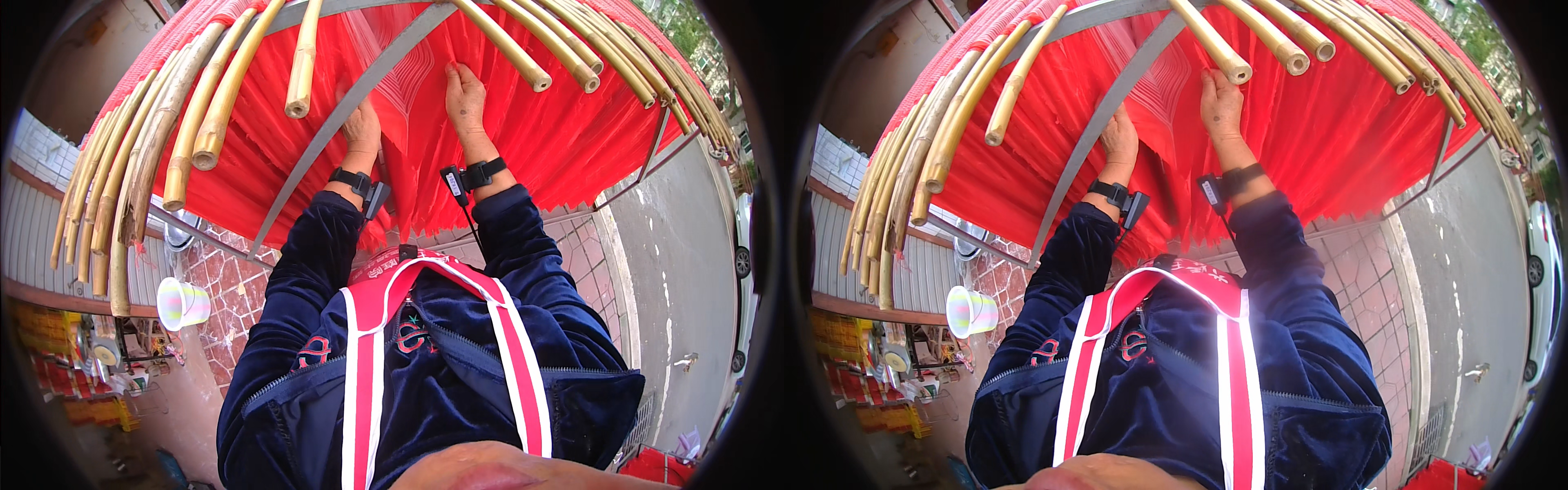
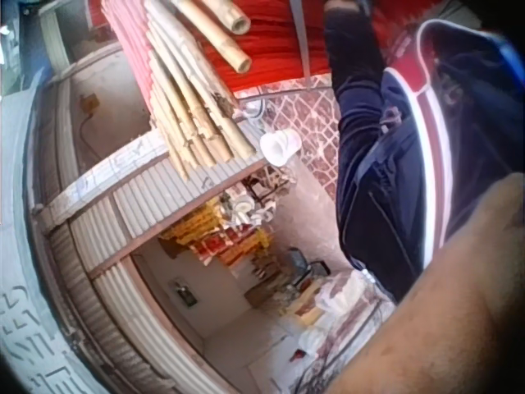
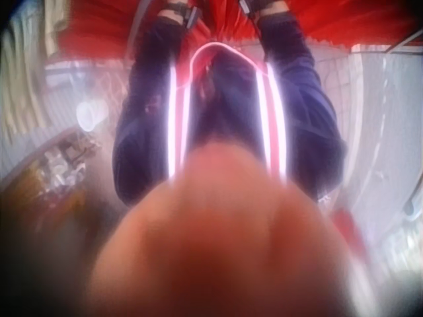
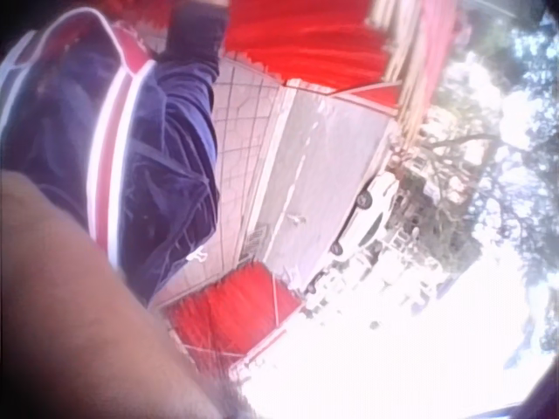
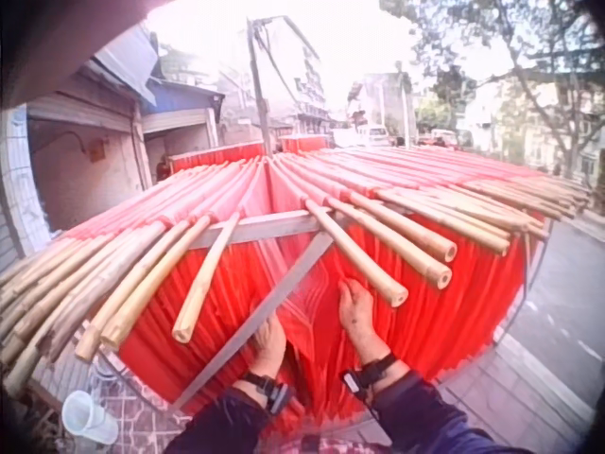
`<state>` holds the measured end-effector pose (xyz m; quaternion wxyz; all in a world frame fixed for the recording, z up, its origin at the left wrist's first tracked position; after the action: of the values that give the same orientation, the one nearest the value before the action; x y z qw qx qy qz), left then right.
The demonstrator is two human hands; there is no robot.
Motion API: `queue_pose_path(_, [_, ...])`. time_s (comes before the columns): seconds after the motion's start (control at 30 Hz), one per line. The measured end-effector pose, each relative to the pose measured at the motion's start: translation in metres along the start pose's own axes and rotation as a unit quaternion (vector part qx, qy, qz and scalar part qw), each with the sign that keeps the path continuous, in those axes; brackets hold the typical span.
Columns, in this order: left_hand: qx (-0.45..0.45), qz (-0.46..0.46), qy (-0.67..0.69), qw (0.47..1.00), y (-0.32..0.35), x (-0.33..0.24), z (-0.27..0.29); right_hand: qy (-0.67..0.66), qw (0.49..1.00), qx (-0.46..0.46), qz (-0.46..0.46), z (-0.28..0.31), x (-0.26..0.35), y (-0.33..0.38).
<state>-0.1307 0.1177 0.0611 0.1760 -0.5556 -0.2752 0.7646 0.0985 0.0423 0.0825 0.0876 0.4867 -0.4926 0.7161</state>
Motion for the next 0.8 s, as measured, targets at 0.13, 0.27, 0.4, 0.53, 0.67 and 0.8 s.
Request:
queue_pose_path(0.13, [-0.029, 0.017, 0.039, 0.999, 0.003, 0.008, -0.002, 0.012, 1.000, 0.000, -0.018, 0.004, 0.000, 0.004])
queue_pose_path(0.27, [-0.022, -0.050, 0.002, 0.998, 0.010, 0.008, -0.007, 0.047, 0.998, 0.038, 0.008, -0.019, 0.000, 0.019])
queue_pose_path(0.4, [0.162, 0.079, -0.095, 0.979, 0.037, 0.055, -0.040, 0.144, 0.977, 0.158, 0.013, -0.057, -0.023, 0.046])
queue_pose_path(0.53, [0.082, -0.038, -0.042, 0.995, 0.056, 0.063, -0.038, 0.140, 0.958, 0.249, -0.006, -0.083, -0.054, 0.073])
queue_pose_path(0.67, [0.171, 0.035, -0.120, 0.977, 0.063, 0.103, -0.034, 0.124, 0.960, 0.249, -0.031, -0.083, -0.084, 0.085])
queue_pose_path(0.8, [0.138, 0.011, -0.156, 0.978, 0.060, 0.115, -0.017, 0.172, 0.951, 0.246, -0.078, -0.070, -0.117, 0.083])
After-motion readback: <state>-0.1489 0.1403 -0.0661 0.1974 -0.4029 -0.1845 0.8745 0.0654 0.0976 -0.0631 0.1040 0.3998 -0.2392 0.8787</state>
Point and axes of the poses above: each hand's wrist, its own y-axis away from the middle knuckle, its own z-axis out of the back of the hand, x = y × z, the point moved 8 cm from there along -y, towards the middle knuckle
